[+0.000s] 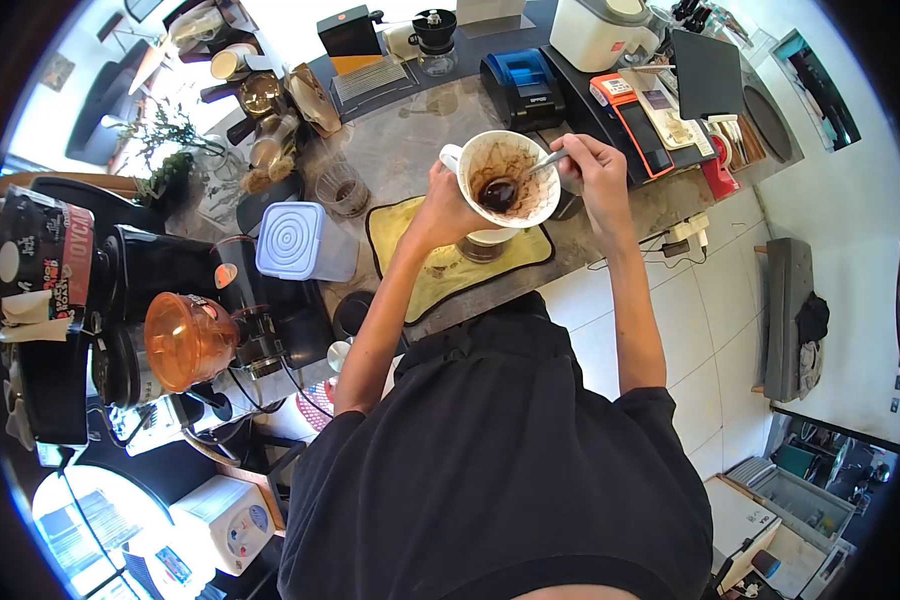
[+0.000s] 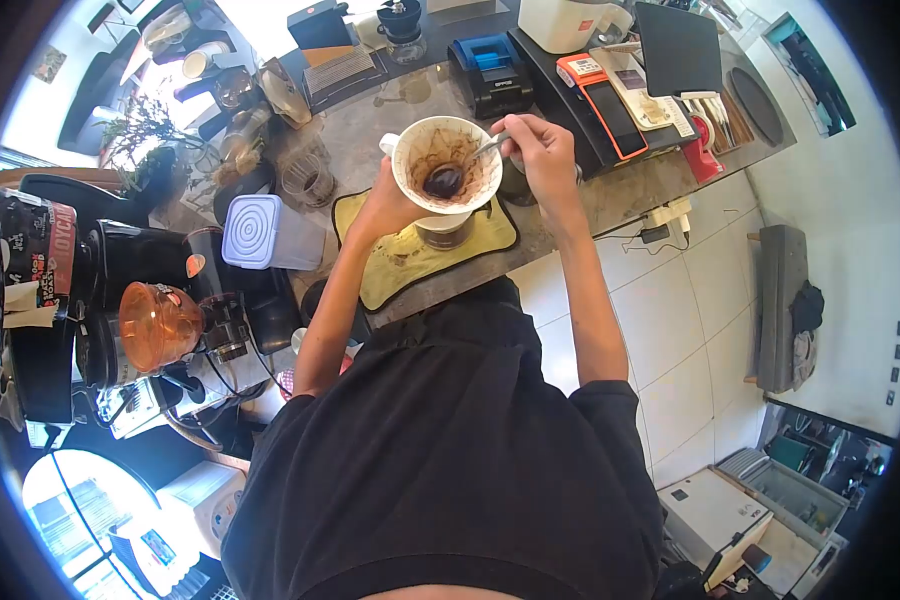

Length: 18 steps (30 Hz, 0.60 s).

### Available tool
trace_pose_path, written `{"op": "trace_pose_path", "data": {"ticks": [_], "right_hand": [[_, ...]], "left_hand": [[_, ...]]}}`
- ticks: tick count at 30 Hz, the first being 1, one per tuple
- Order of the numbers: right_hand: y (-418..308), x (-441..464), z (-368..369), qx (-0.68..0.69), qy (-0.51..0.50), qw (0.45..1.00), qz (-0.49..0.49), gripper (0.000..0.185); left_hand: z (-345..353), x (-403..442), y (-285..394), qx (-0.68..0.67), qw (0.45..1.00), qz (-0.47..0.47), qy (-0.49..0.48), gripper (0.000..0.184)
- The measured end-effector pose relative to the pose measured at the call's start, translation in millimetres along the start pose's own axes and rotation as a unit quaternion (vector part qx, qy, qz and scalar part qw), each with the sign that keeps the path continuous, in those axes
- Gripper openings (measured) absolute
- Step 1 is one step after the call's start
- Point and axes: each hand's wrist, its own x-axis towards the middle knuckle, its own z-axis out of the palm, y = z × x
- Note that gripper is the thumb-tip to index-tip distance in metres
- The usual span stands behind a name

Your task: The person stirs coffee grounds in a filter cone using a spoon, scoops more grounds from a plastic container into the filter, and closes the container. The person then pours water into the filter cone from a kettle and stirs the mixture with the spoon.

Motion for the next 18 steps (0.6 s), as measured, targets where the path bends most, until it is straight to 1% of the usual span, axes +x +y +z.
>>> {"op": "trace_pose_path", "data": {"ticks": [1,3,4,6,7,8,9,10,11,12,14,16,18], "right_hand": [[-1,0,-1,-0.001,0.000,1.000,0.001,0.023],[-9,0,-1,0.032,0.015,0.999,-0.042,0.024],[-14,0,0,0.032,0.015,0.999,-0.041,0.024],[-26,-3,4,-0.013,0.020,0.995,-0.098,0.023],[-36,-6,7,-0.063,0.018,0.992,-0.111,0.022],[-37,-6,9,-0.063,0.019,0.992,-0.110,0.022],[-37,-6,10,-0.099,0.004,0.987,-0.124,0.022],[-36,-6,12,-0.135,-0.012,0.981,-0.137,0.021],[-31,-5,14,-0.144,-0.022,0.977,-0.155,0.021],[-26,-3,14,-0.143,-0.024,0.977,-0.155,0.021],[-17,-2,14,-0.140,-0.043,0.984,-0.099,0.021],[-18,-3,16,-0.121,-0.037,0.988,-0.092,0.021],[-20,-5,17,-0.051,-0.014,0.993,-0.104,0.023]], "left_hand": [[0,0,-1,-0.001,1.000,0.000,0.000,0.065],[0,1,-4,0.004,1.000,0.004,0.009,0.066],[0,2,-4,0.003,1.000,0.003,0.009,0.066],[0,4,-3,-0.029,0.999,0.014,0.023,0.066],[0,5,-2,-0.029,0.999,0.014,0.022,0.066],[0,6,0,-0.062,0.998,0.011,0.024,0.067],[0,6,1,-0.094,0.995,0.007,0.026,0.068],[1,6,0,-0.095,0.995,0.006,0.026,0.068],[0,7,-1,-0.084,0.996,0.006,0.018,0.068],[-2,8,-2,-0.072,0.997,0.007,0.011,0.068],[-3,9,-5,-0.062,0.998,0.009,0.007,0.068],[-4,9,-6,-0.046,0.999,0.005,-0.003,0.070],[-6,9,-4,-0.049,0.999,0.007,0.007,0.071]]}}
